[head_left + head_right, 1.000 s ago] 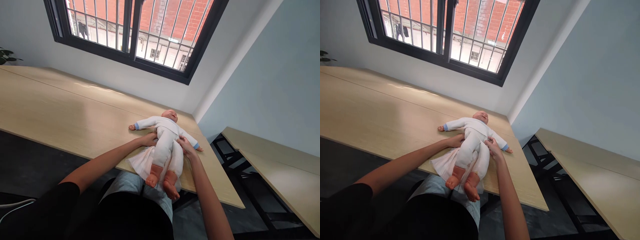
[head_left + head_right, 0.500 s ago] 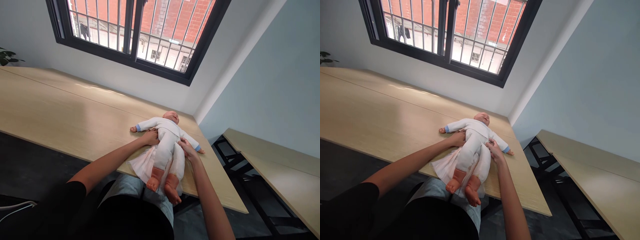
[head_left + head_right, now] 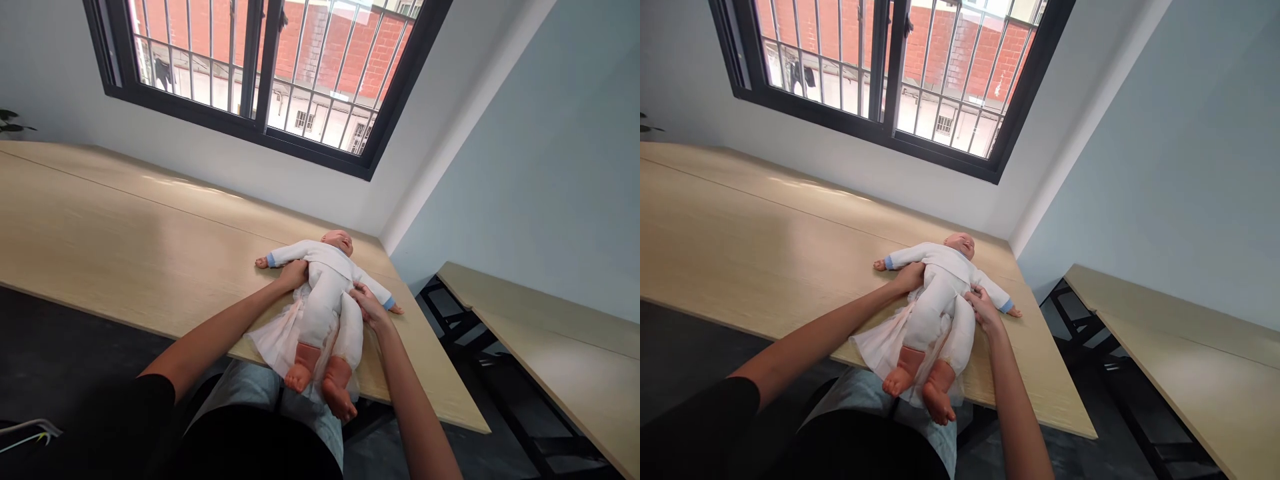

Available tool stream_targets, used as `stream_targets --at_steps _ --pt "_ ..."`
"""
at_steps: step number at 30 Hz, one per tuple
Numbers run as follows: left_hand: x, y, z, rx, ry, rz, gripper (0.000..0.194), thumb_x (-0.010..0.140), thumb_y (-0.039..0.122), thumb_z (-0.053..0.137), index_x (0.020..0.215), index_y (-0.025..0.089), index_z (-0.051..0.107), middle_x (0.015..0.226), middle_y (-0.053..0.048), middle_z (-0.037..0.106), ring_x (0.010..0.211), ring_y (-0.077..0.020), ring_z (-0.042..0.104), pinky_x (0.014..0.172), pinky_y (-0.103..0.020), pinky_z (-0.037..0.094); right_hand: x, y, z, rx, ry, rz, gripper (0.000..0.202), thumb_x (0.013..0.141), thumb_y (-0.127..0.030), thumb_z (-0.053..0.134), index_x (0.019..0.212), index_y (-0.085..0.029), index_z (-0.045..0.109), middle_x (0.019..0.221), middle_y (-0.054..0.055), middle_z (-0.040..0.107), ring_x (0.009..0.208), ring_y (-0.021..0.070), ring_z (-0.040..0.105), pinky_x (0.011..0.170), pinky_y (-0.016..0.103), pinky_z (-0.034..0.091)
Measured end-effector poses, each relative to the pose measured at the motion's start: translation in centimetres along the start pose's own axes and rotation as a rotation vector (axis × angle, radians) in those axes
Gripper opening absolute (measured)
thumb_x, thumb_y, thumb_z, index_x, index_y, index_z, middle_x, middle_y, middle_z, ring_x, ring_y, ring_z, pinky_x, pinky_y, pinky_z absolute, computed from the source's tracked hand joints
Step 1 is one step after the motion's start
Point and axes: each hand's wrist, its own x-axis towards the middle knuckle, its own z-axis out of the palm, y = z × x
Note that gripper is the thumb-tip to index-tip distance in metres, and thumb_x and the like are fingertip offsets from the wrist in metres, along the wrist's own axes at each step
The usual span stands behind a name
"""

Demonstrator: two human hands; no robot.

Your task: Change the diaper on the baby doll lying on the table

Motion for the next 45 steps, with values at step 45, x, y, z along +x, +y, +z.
stream_targets --at_steps 45 --pt "-0.9 0.4 -4.0 0.214 -0.170 -0.040 0.015 0.066 0.022 0.066 0.060 0.019 0.053 0.065 -0.004 0.060 0.073 -0.0229 0.058 0.067 -0.029 0.042 -0.2 -0.2 0.2 0.019 -0.005 -0.009 0.049 0.074 -0.010 0.065 0.120 -0.020 0.052 0.080 0.002 0.068 0.062 0.0143 0.062 0.052 0.021 0.052"
